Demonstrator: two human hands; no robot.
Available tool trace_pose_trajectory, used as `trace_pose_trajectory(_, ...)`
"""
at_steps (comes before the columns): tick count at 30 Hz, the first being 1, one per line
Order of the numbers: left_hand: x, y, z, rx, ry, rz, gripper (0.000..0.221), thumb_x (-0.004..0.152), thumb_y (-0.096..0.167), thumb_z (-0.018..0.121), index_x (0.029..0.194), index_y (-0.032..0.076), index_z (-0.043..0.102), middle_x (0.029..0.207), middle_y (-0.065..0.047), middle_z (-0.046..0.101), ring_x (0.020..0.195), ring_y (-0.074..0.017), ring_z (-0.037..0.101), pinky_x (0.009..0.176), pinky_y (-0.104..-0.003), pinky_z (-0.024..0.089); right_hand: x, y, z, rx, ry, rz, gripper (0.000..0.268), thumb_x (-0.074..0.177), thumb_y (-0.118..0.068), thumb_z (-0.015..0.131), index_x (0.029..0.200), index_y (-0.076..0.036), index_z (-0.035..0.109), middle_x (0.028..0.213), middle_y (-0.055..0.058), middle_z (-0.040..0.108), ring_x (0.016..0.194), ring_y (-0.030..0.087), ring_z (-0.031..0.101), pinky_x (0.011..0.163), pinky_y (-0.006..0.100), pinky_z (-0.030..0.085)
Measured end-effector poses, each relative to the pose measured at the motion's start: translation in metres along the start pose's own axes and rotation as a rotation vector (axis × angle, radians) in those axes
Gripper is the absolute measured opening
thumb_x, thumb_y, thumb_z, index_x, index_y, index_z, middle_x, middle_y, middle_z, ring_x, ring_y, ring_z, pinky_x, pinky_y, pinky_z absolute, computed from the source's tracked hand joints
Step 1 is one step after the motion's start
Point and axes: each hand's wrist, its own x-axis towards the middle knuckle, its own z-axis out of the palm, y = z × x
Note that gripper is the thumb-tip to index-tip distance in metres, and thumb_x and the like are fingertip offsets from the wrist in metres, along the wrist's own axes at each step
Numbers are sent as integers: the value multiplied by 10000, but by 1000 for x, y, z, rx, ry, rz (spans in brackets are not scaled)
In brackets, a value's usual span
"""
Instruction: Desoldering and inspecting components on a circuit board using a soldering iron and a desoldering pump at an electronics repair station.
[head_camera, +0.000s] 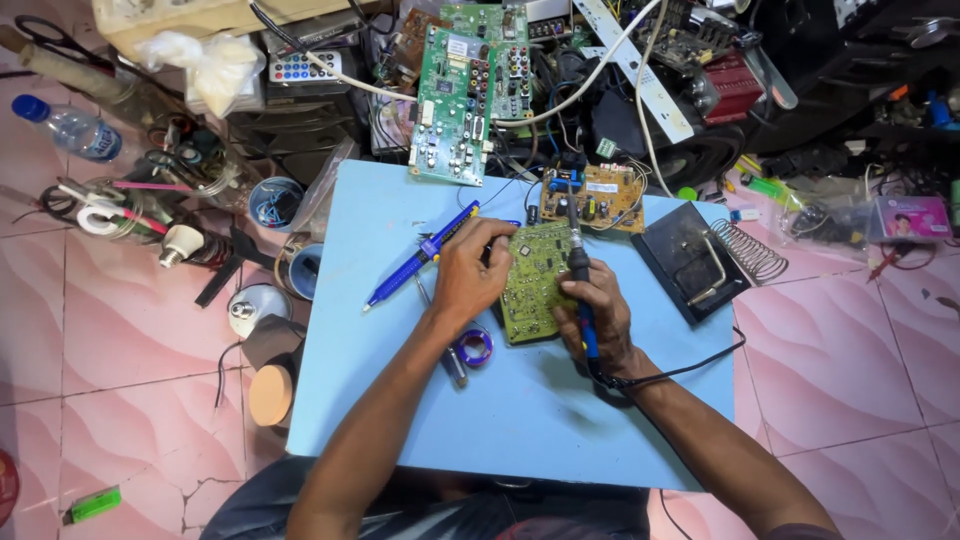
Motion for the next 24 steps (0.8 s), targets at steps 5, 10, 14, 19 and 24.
trace_pose_trajectory(5,4,9,-7,-26,3,-16,207,912,48,596,1027,114,755,930,-113,731,874,-348,724,760,-440,593,-9,7,4,-14,-13,12,298,978,-221,686,1242,-108,605,1079,168,719,990,355,696,1029,673,481)
trace_pose_trajectory(10,5,5,-7,-20,-5,-28,213,915,51,597,1042,126,751,944,-124,732,891,-369,720,761,-455,589,-4,4,7,-9,-3,7,284,983,-222,678,1236,-119,602,1057,166,720,974,343,699,1041,693,468)
trace_pose_trajectory(14,2,5,-7,-37,-26,-44,216,912,29,588,1033,98,754,935,-143,734,869,-368,726,757,-455,591,-11,6,7,1,-2,20,271,978,-221,686,1216,-109,620,1074,161,736,977,357,711,1036,683,473)
trace_pose_trajectory(19,5,11,-12,-16,1,-32,206,913,36,599,1028,108,755,929,-133,735,856,-356,727,735,-432,591,-3,-1,9,12,0,14,272,981,-220,678,1221,-105,619,1068,164,730,976,353,708,1040,687,473)
trace_pose_trajectory(24,11,20,-17,-22,-1,-37,214,923,44,591,1043,109,755,929,-138,736,849,-358,724,715,-436,593,0,-2,9,37,12,24,270,975,-209,686,1210,-89,628,1074,172,732,980,361,712,1030,681,481)
